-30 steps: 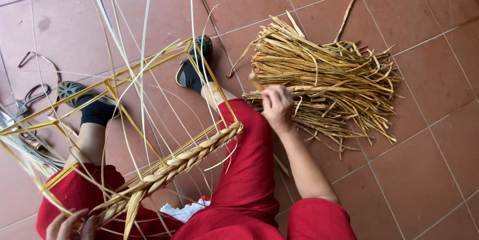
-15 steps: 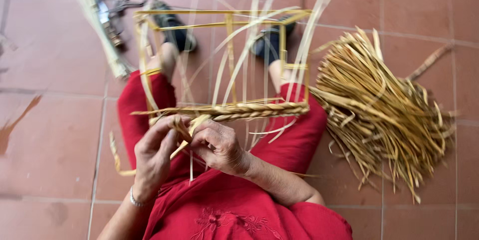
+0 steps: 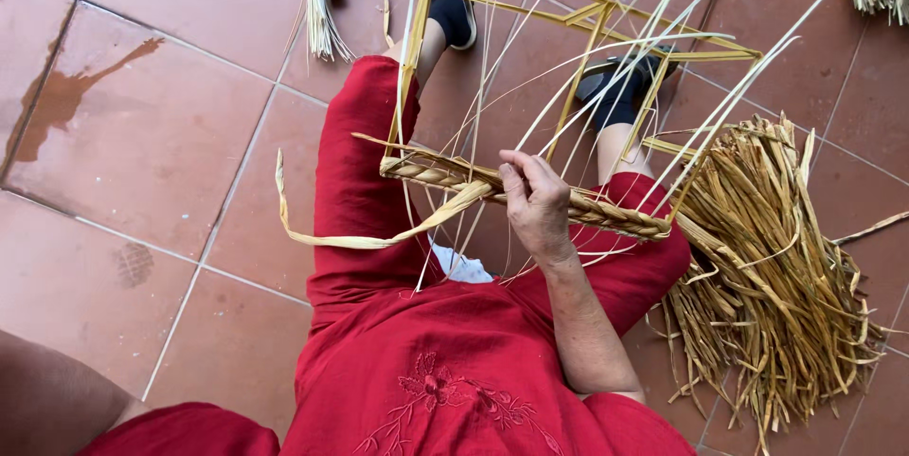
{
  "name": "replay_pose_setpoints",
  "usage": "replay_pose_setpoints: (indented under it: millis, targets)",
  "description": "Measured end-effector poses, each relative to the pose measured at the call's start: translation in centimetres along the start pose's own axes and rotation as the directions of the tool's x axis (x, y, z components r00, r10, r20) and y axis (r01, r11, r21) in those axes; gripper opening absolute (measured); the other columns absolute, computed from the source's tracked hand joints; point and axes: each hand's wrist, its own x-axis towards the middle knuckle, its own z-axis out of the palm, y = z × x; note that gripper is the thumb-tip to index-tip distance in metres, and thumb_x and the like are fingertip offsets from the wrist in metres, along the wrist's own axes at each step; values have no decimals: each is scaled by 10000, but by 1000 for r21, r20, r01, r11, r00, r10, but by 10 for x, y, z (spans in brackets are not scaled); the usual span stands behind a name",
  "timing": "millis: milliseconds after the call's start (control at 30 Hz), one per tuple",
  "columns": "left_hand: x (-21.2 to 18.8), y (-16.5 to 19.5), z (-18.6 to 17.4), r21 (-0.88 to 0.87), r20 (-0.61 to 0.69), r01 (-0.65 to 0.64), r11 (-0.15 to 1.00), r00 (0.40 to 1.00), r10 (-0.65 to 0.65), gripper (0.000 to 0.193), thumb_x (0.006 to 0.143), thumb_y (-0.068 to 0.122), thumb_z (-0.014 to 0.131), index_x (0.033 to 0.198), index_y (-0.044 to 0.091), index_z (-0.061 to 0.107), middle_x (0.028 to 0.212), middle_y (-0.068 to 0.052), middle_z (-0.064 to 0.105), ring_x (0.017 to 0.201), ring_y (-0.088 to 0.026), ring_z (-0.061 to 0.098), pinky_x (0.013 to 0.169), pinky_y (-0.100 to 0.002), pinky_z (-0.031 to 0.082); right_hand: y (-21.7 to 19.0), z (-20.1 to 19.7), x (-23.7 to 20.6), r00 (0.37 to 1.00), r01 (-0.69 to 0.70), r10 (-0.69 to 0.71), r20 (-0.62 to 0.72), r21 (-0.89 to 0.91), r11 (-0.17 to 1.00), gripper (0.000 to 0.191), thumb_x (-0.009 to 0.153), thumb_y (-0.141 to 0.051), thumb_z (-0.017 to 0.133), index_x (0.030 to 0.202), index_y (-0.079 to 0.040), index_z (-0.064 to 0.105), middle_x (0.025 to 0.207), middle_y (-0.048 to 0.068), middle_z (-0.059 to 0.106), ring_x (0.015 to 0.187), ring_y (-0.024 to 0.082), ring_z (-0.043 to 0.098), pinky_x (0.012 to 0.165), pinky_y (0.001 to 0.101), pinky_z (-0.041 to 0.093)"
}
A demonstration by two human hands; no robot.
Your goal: The person sits on a tiled floor and weaves dried palm or straw strands around a bamboo frame, braiding them over and under upright warp strands to build up the woven rim of a basket. They periodically reach to a pile of prepared strands beside them to take new material and continue the braid.
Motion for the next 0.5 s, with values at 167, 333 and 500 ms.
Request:
replay_pose_setpoints:
  millis: [167,333,500]
  targets:
    - [6,-12,27,258,349,-246,934,926,147,251,998,-9,681,1231,81,661,1007,-97,633,847,-219,631,722,-353,530,-13,15,7,995,91,-84,56,-134,987,217,971,-81,710,1172,2,701,936,108,636,734,182,683,639,340,549]
    - [-54,-104,101,135,759,-400,907,630,165,257,947,-31,743,1175,76,689,997,-67,673,814,-211,635,669,-340,521,-15,20,10,995,20,-17,103,-34,999,159,932,-93,760,1053,-27,682,921,67,659,753,164,690,643,320,569]
    - [-98,-135,139,63,826,-359,931,543,153,161,907,76,794,1046,80,714,951,-113,607,805,-270,663,687,-388,553,-12,7,-8,995,59,-62,84,40,997,154,935,-36,753,1063,-29,668,1015,73,718,856,166,720,724,297,602]
